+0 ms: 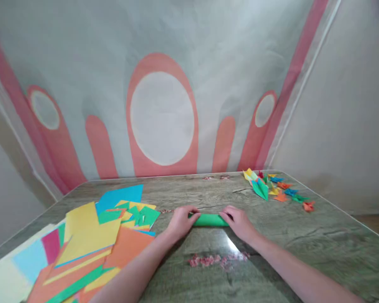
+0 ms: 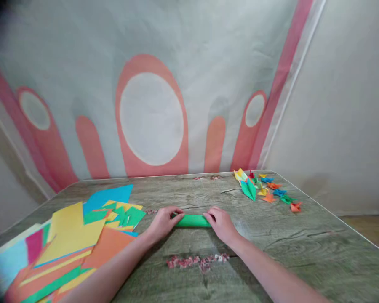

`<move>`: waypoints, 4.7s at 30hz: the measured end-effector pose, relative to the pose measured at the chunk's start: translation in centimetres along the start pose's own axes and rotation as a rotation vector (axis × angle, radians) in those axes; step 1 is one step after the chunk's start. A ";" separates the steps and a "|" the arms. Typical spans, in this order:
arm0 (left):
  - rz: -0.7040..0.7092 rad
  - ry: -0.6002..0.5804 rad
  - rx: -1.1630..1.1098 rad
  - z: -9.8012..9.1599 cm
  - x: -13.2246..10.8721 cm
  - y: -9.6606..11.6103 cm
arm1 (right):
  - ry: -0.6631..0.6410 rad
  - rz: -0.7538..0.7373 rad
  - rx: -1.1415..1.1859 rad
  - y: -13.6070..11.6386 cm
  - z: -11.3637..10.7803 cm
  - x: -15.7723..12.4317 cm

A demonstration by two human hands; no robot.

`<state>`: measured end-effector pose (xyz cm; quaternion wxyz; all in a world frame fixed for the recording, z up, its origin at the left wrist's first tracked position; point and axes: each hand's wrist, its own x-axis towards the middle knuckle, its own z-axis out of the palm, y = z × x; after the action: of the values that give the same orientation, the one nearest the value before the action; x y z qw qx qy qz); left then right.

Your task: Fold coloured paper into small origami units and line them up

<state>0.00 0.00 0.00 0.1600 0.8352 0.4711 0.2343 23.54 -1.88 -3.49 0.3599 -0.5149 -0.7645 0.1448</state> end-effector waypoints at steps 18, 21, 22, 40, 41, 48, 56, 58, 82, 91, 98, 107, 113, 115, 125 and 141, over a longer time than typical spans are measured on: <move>0.171 -0.199 0.414 2.6 -4.2 6.5 | 0.017 -0.004 -0.021 0.2 0.0 0.4; 0.162 -0.220 0.396 2.6 -4.2 6.3 | 0.033 -0.003 -0.004 0.2 0.0 0.3; 0.162 -0.225 0.391 2.7 -4.2 6.2 | 0.037 -0.006 0.005 0.2 0.0 0.3; 0.212 -0.266 0.353 2.5 -3.7 5.1 | -0.068 -0.164 -0.068 -0.4 -0.3 -0.1; 0.217 -0.270 0.344 2.4 -3.6 5.1 | -0.080 -0.175 -0.083 -0.5 -0.4 -0.1; 0.243 -0.276 0.325 1.6 -2.7 3.8 | -0.113 -0.204 -0.108 -0.9 -0.8 -0.2; 0.244 -0.241 0.425 0.9 -1.7 2.7 | -0.153 -0.204 -0.081 -0.7 -1.0 -0.3; 0.247 -0.231 0.437 0.9 -1.4 2.7 | -0.176 -0.192 -0.075 -0.7 -1.3 -0.3; 0.167 -0.073 0.020 0.8 -0.2 0.5 | -0.177 -0.136 -0.013 0.1 -1.5 -0.3; 0.211 -0.103 0.244 0.7 -0.9 1.7 | -0.157 -0.147 -0.037 0.0 -1.5 -0.3; 0.205 -0.108 0.272 0.7 -1.1 2.0 | -0.158 -0.151 -0.048 0.1 -1.5 -0.3; 0.183 -0.079 0.161 0.6 -0.9 1.4 | -0.143 -0.129 -0.017 0.1 -1.5 -0.4; 0.164 -0.063 0.098 0.7 -0.7 0.9 | -0.140 -0.123 -0.019 0.1 -1.6 -0.4; 0.159 -0.056 0.095 0.7 -0.7 0.8 | -0.138 -0.124 -0.020 0.1 -1.6 -0.4; 0.145 -0.050 0.119 1.1 -0.6 0.5 | -0.156 -0.109 -0.010 -0.2 -1.7 -0.3; 0.186 -0.090 0.423 0.7 -1.1 1.9 | -0.138 -0.133 -0.017 -0.1 -1.6 -0.3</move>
<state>1.29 -1.92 0.11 -0.0201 0.8995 0.4234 0.1065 24.66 -2.46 -2.46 0.3108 -0.4548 -0.8212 0.1490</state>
